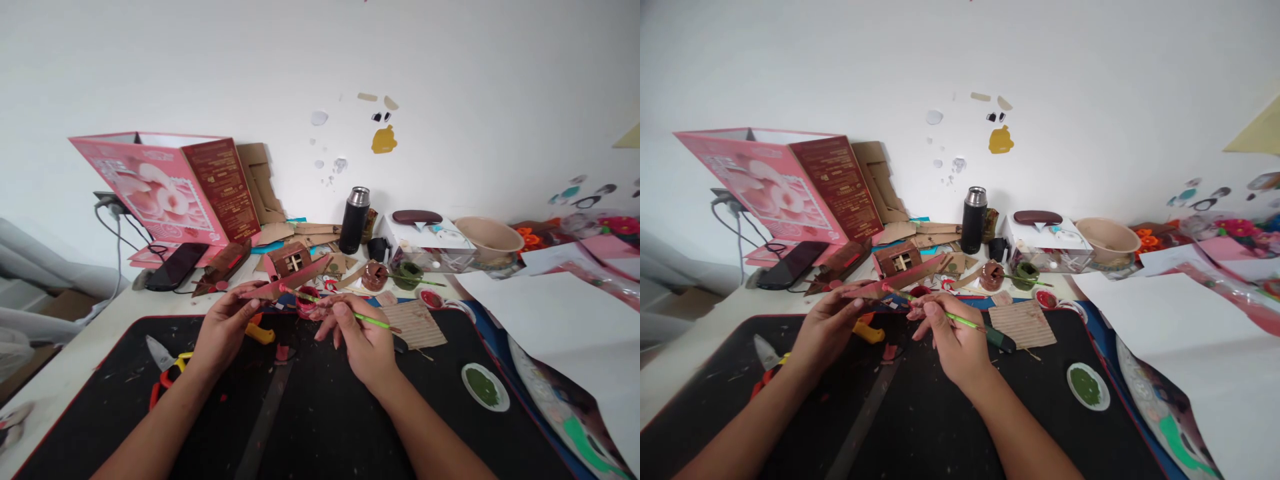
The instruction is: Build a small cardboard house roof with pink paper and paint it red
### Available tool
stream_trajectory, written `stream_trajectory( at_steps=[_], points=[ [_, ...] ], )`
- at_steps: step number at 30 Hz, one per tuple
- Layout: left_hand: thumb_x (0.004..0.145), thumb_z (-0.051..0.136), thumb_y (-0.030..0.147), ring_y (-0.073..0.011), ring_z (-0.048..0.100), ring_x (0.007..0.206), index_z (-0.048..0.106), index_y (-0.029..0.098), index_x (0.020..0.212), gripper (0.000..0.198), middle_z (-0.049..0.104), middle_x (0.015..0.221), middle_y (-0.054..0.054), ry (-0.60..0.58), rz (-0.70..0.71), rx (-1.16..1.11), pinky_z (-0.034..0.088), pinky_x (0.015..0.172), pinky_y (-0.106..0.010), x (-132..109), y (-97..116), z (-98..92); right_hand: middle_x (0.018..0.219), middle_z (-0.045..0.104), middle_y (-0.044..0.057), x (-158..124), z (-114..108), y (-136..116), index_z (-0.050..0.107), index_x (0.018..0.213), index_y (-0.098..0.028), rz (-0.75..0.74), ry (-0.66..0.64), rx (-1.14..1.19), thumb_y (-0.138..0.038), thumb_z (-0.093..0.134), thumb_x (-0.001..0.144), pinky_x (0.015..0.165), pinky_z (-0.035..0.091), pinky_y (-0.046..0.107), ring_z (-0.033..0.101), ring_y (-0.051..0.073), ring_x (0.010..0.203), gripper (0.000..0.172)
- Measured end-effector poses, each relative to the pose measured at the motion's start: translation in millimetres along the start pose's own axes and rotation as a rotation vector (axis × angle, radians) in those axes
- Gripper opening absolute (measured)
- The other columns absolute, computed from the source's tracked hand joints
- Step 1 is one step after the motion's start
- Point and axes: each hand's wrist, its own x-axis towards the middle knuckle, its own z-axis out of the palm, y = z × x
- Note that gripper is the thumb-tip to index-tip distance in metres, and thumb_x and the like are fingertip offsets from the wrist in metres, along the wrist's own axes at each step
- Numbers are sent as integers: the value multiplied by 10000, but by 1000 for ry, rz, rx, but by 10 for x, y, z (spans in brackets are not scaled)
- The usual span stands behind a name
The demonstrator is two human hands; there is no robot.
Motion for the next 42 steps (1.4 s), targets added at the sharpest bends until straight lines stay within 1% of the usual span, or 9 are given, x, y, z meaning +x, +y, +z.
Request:
stream_trajectory(
  at_steps=[3, 8, 15, 19, 23, 28, 32, 36, 42],
  points=[
    [706, 983, 366, -199, 758, 990, 861, 257, 999, 336, 812, 1139, -43, -10, 13, 28, 619, 910, -296, -4, -9, -4, 877, 830, 94, -15, 11, 27, 771, 1044, -190, -20, -35, -2, -476, 608, 1086, 423, 440, 198, 754, 151, 578, 332],
    [676, 990, 394, -248, 758, 1029, 857, 244, 970, 355, 805, 1195, -69, -6, 3, 72, 626, 943, -366, -9, -12, -6, 906, 836, 92, -21, 19, 37, 771, 1051, -193, -54, -60, -41, -461, 601, 1095, 437, 460, 202, 746, 138, 583, 320],
    [663, 997, 366, -233, 751, 1041, 853, 248, 959, 350, 807, 1190, -55, 6, -14, 31, 617, 939, -332, -9, -3, 5, 895, 835, 101, 6, -6, 38, 776, 1039, -181, -21, -12, -34, -483, 598, 1090, 427, 442, 200, 749, 147, 569, 354],
    [653, 1005, 365, -221, 747, 1036, 849, 242, 900, 317, 802, 1198, -53, 8, -14, 7, 612, 932, -313, -11, -2, 15, 815, 828, 91, 13, -24, 38, 782, 1060, -176, 8, -8, -52, -494, 588, 1093, 415, 420, 196, 710, 136, 518, 375],
    [634, 1017, 353, -208, 747, 1024, 852, 250, 897, 327, 802, 1194, -45, 18, -13, -18, 611, 914, -290, -9, -7, 9, 858, 834, 108, 26, -34, 27, 777, 1032, -171, 15, 13, -43, -507, 587, 1088, 409, 426, 190, 738, 148, 553, 389],
    [646, 1015, 362, -197, 744, 998, 866, 249, 948, 355, 803, 1150, -49, 10, -27, -18, 610, 890, -267, -4, 4, 3, 731, 799, 66, 51, -57, 9, 775, 1034, -178, 17, 63, -65, -504, 584, 1093, 416, 426, 183, 683, 124, 492, 382],
    [655, 1010, 365, -203, 740, 1007, 867, 247, 940, 340, 803, 1147, -57, 4, -7, -9, 610, 893, -277, 4, -3, -1, 791, 809, 81, 75, -70, 2, 764, 1034, -181, 14, 92, -20, -503, 597, 1088, 412, 426, 181, 740, 148, 553, 368],
    [660, 1006, 369, -201, 736, 1009, 862, 251, 941, 337, 803, 1152, -54, -2, -8, 5, 604, 884, -276, 3, -10, -8, 786, 806, 79, 63, -68, 6, 767, 1048, -184, 8, 88, 2, -508, 597, 1088, 413, 432, 187, 731, 147, 539, 368],
    [654, 1003, 381, -208, 748, 994, 860, 258, 992, 388, 803, 1147, -56, -1, -39, 5, 611, 894, -297, -6, 6, 6, 792, 806, 84, 53, -60, 12, 773, 1054, -177, 28, 80, -31, -529, 594, 1083, 413, 437, 196, 720, 146, 533, 396]
  ],
)
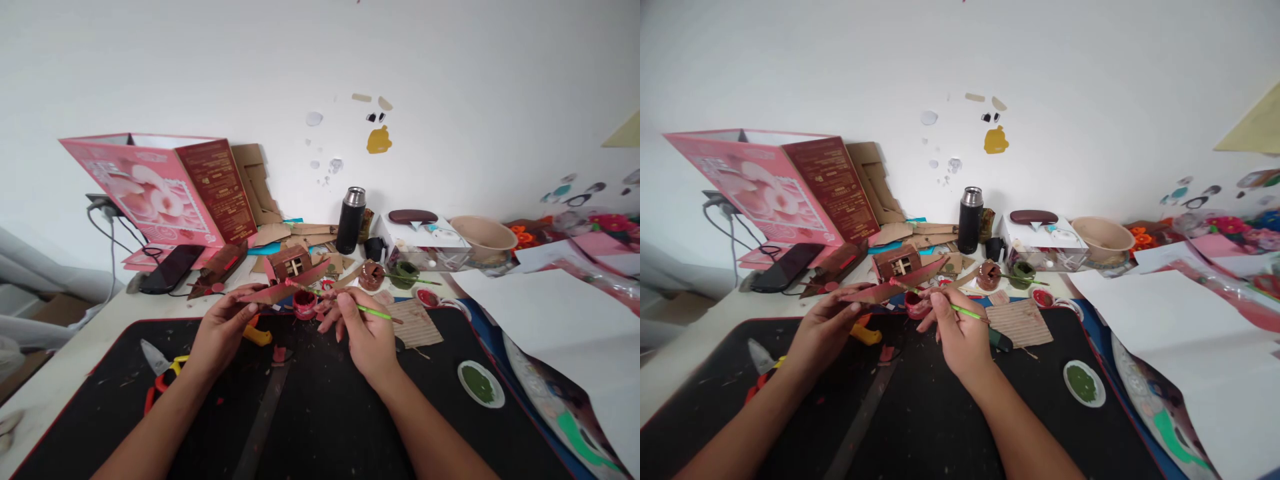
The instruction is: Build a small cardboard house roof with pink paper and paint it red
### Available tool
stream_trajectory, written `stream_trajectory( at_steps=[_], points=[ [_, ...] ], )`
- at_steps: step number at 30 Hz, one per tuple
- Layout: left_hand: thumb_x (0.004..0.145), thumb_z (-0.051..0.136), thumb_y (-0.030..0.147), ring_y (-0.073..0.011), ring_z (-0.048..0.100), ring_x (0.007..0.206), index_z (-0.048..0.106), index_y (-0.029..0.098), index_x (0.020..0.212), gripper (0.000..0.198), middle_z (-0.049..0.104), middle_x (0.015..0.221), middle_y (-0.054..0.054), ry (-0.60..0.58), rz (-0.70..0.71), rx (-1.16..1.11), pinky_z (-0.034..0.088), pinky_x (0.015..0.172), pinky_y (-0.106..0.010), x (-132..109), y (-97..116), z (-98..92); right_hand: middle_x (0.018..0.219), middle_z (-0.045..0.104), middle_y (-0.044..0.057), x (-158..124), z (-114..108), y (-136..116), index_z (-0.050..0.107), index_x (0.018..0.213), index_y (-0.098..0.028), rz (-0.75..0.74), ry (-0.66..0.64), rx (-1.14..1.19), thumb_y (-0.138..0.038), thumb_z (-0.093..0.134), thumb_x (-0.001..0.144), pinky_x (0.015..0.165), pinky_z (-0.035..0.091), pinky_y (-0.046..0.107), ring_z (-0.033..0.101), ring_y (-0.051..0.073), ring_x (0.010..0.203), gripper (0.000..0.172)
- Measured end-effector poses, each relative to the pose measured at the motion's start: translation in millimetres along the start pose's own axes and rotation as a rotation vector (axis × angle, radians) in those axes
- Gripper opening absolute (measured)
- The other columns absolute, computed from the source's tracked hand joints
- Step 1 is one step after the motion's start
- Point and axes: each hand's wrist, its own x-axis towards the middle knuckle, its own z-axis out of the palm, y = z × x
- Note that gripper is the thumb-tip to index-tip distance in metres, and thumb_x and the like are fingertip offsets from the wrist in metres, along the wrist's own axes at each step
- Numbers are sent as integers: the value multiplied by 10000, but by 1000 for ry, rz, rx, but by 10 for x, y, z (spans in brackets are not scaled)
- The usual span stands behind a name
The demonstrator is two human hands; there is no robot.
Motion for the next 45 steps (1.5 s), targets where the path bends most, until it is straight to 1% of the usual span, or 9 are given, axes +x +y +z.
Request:
stream_trajectory(
  at_steps=[7, 12, 17, 22, 26, 31, 33, 38, 45],
  points=[
    [686, 979, 386, -220, 745, 994, 844, 243, 954, 333, 800, 1150, -59, 17, 50, 36, 623, 900, -332, 10, -12, -9, 780, 802, 87, 30, -4, -42, 752, 1008, -170, -3, 56, 38, -550, 614, 1065, 406, 433, 190, 737, 154, 542, 408],
    [751, 934, 421, -288, 731, 1135, 844, 242, 1038, 350, 782, 1236, -92, -14, 96, 213, 602, 1024, -428, 12, -11, -42, 852, 823, 100, -39, 47, -16, 760, 1032, -180, -13, -53, 14, -551, 592, 1074, 397, 441, 212, 756, 171, 563, 409],
    [771, 907, 468, -326, 698, 1214, 855, 244, 974, 307, 766, 1262, -103, -49, 139, 303, 563, 1094, -472, -6, 28, -25, 895, 830, 91, -111, 90, 17, 771, 1035, -197, -102, -160, -63, -445, 588, 1099, 439, 480, 220, 758, 156, 604, 315],
    [798, 887, 462, -324, 680, 1237, 855, 247, 930, 254, 762, 1253, -110, -84, 167, 357, 533, 1122, -463, -8, 31, -12, 829, 809, 64, -121, 101, -14, 787, 1035, -208, -138, -193, -84, -428, 589, 1101, 473, 521, 233, 735, 149, 584, 303],
    [798, 889, 449, -324, 678, 1241, 847, 246, 927, 244, 757, 1259, -110, -91, 164, 349, 514, 1138, -467, -9, 20, -15, 804, 796, 50, -111, 114, -38, 791, 1040, -207, -154, -211, -101, -407, 580, 1105, 548, 590, 266, 731, 147, 573, 297],
    [781, 897, 472, -339, 677, 1241, 843, 247, 928, 274, 765, 1255, -111, -100, 153, 346, 531, 1124, -486, -22, 44, 3, 818, 799, 47, -110, 140, -47, 797, 1049, -222, -170, -225, -121, -393, 581, 1103, 642, 645, 308, 775, 173, 651, 281],
    [786, 893, 465, -336, 680, 1235, 845, 250, 927, 261, 765, 1251, -108, -100, 159, 349, 534, 1122, -483, -23, 44, 3, 791, 790, 40, -112, 142, -45, 796, 1046, -227, -172, -221, -131, -401, 577, 1104, 630, 640, 303, 772, 173, 645, 285],
    [788, 894, 448, -336, 684, 1235, 852, 247, 932, 251, 758, 1269, -104, -76, 156, 342, 534, 1134, -487, -12, 14, -17, 839, 812, 61, -114, 119, -33, 783, 1046, -217, -124, -192, -148, -451, 558, 1107, 506, 571, 263, 741, 159, 591, 330],
    [752, 924, 452, -308, 711, 1190, 839, 223, 1017, 360, 768, 1271, -109, -31, 107, 280, 571, 1080, -447, 7, -7, -48, 875, 830, 76, -93, 88, -11, 770, 1050, -201, -108, -115, -125, -457, 563, 1106, 447, 504, 237, 735, 150, 567, 333]
  ],
)
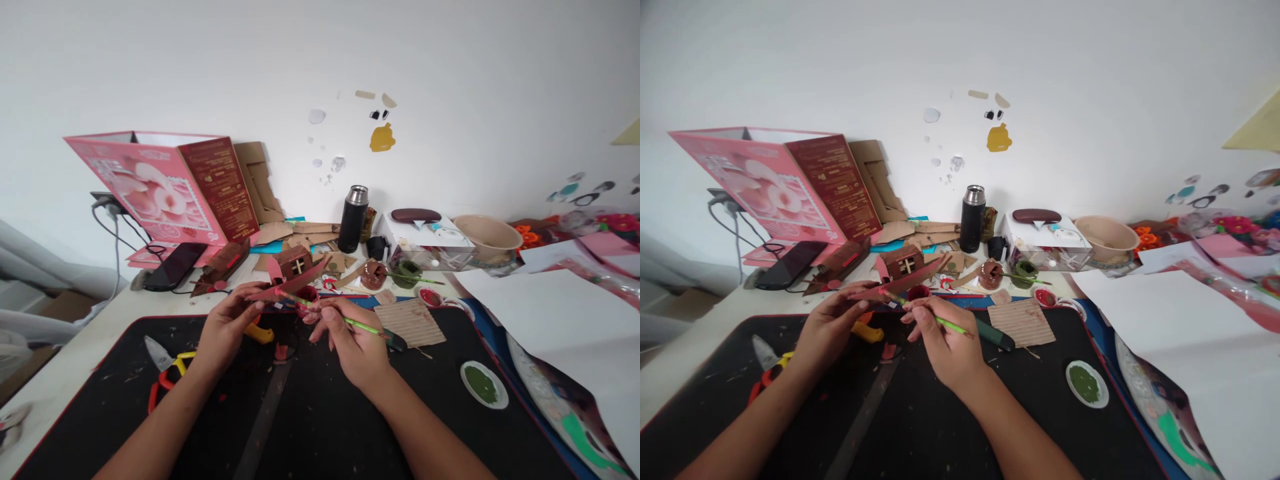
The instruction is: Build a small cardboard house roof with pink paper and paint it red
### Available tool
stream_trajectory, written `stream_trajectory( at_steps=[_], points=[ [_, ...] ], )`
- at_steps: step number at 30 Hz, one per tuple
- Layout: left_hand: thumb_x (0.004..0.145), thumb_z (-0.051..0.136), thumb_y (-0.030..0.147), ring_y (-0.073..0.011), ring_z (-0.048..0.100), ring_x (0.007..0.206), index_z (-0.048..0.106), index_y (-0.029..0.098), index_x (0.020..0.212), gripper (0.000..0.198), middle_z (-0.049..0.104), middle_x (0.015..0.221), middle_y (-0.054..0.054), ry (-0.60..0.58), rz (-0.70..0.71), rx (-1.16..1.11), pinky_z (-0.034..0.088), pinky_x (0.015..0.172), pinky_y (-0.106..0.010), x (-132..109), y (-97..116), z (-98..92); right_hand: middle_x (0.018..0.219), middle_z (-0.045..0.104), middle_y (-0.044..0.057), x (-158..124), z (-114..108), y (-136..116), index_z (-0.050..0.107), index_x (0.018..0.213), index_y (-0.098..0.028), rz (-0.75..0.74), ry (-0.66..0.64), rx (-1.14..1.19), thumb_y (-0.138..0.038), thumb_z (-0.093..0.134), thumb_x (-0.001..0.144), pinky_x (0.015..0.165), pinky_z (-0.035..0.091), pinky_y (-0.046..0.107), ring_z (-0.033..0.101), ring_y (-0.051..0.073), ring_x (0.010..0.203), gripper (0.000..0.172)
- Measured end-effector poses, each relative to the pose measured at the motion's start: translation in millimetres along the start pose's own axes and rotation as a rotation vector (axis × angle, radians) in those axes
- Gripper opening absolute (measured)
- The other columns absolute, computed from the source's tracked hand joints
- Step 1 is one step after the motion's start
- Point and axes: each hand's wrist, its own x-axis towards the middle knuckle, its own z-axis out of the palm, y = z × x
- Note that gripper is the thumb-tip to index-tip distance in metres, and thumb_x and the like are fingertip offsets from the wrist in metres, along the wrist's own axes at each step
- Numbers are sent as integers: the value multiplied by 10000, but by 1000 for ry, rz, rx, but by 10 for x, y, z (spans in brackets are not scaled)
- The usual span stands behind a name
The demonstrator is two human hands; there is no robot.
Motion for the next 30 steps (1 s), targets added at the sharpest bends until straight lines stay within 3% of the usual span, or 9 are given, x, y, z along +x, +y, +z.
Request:
stream_trajectory(
  at_steps=[7, 17, 25, 30],
  points=[
    [745, 944, 425, -259, 754, 1092, 829, 247, 1091, 405, 798, 1222, -72, 41, -54, -142, 594, 1040, -407, 1, -49, 1, 882, 834, 92, 15, -14, 4, 768, 1034, -190, 13, 54, 31, -482, 560, 1104, 447, 522, 240, 772, 176, 603, 364],
    [709, 964, 437, -291, 758, 1114, 833, 227, 1079, 445, 812, 1203, -98, 27, -75, -158, 597, 1033, -443, -5, -5, 37, 883, 833, 92, 18, -20, -19, 775, 1025, -193, 4, 54, 31, -492, 563, 1099, 458, 530, 247, 737, 154, 555, 374],
    [715, 971, 400, -245, 774, 1019, 837, 239, 1085, 426, 831, 1135, -76, 24, -98, -231, 608, 970, -385, -10, -28, 27, 838, 814, 86, 35, -39, 16, 775, 1022, -192, 20, 67, 41, -500, 576, 1095, 438, 488, 228, 746, 160, 570, 375],
    [669, 1008, 375, -187, 771, 932, 846, 230, 1009, 404, 836, 1052, -49, 67, -107, -324, 615, 869, -275, 26, -14, 25, 712, 774, 66, 47, -86, 8, 786, 1049, -176, 62, 132, 43, -525, 564, 1099, 422, 440, 219, 662, 137, 487, 417]
  ],
)
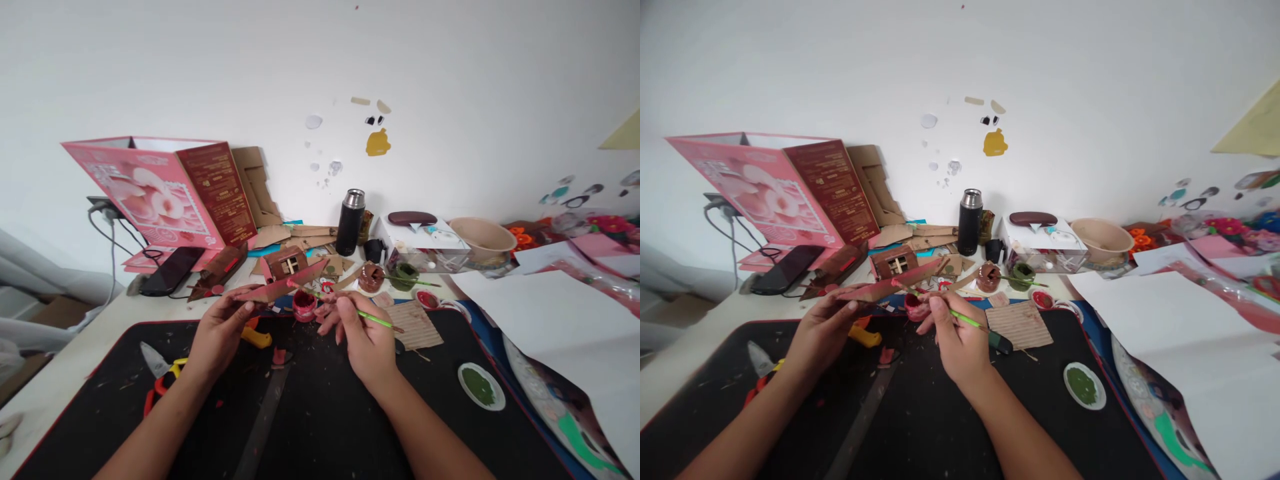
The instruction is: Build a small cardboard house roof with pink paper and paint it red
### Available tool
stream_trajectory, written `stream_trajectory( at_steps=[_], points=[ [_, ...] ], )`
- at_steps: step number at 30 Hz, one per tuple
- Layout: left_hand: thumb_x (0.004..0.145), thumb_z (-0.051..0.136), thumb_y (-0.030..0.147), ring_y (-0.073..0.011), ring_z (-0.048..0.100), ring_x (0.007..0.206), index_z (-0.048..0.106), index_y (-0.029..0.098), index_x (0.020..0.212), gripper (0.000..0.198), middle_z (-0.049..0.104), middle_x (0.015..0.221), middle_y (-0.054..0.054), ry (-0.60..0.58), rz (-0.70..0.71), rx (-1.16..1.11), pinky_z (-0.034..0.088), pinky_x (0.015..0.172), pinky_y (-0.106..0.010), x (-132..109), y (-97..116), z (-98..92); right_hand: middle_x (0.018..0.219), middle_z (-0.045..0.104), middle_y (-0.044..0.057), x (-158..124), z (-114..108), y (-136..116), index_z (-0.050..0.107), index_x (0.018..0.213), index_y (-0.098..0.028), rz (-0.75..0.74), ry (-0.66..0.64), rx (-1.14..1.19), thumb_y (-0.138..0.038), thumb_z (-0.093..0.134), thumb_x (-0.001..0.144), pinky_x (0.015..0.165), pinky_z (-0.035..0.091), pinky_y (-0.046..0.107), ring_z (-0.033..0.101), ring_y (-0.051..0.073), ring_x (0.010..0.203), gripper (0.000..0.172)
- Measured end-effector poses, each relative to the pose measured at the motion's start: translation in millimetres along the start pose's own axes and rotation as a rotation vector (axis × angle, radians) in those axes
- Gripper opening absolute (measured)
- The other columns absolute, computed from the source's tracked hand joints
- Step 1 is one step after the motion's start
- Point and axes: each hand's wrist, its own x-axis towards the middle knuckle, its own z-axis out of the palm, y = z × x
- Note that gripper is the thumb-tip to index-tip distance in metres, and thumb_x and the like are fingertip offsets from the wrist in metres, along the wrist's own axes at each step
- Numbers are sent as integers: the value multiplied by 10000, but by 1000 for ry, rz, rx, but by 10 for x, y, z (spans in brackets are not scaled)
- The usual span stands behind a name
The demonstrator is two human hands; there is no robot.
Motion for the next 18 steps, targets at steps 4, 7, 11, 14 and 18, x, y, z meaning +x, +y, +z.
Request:
stream_trajectory(
  at_steps=[4, 7, 11, 14, 18],
  points=[
    [616, 1039, 355, -154, 762, 871, 834, 224, 898, 373, 829, 943, -14, 66, 49, -127, 629, 841, -248, 37, 55, 27, 704, 767, 65, 44, -24, -30, 760, 1015, -166, 30, 97, 78, -560, 597, 1070, 411, 441, 198, 686, 145, 497, 431],
    [579, 1055, 332, -155, 762, 883, 824, 218, 877, 394, 825, 927, -4, 85, 51, -195, 643, 851, -261, 51, 98, 36, 669, 749, 51, 83, -34, -43, 741, 996, -161, 66, 150, 103, -614, 641, 1025, 388, 430, 184, 677, 142, 457, 465],
    [569, 1059, 317, -165, 766, 923, 823, 224, 904, 420, 830, 949, -5, 72, 45, -234, 649, 876, -272, 46, 134, 25, 689, 752, 48, 117, -38, -39, 731, 1031, -159, 117, 174, 123, -663, 688, 968, 354, 421, 178, 664, 140, 420, 510],
    [584, 1051, 315, -172, 769, 931, 822, 222, 927, 423, 832, 965, -10, 67, 42, -233, 652, 894, -281, 37, 146, 13, 669, 744, 42, 134, -31, -21, 729, 1046, -156, 142, 169, 122, -677, 706, 948, 339, 411, 178, 651, 141, 402, 530],
    [610, 1038, 326, -178, 771, 916, 813, 223, 918, 396, 825, 957, -10, 54, 78, -215, 655, 896, -294, 9, 150, 16, 656, 736, 44, 147, -14, 24, 717, 990, -159, 150, 154, 126, -691, 692, 950, 354, 416, 180, 663, 147, 425, 533]
  ],
)
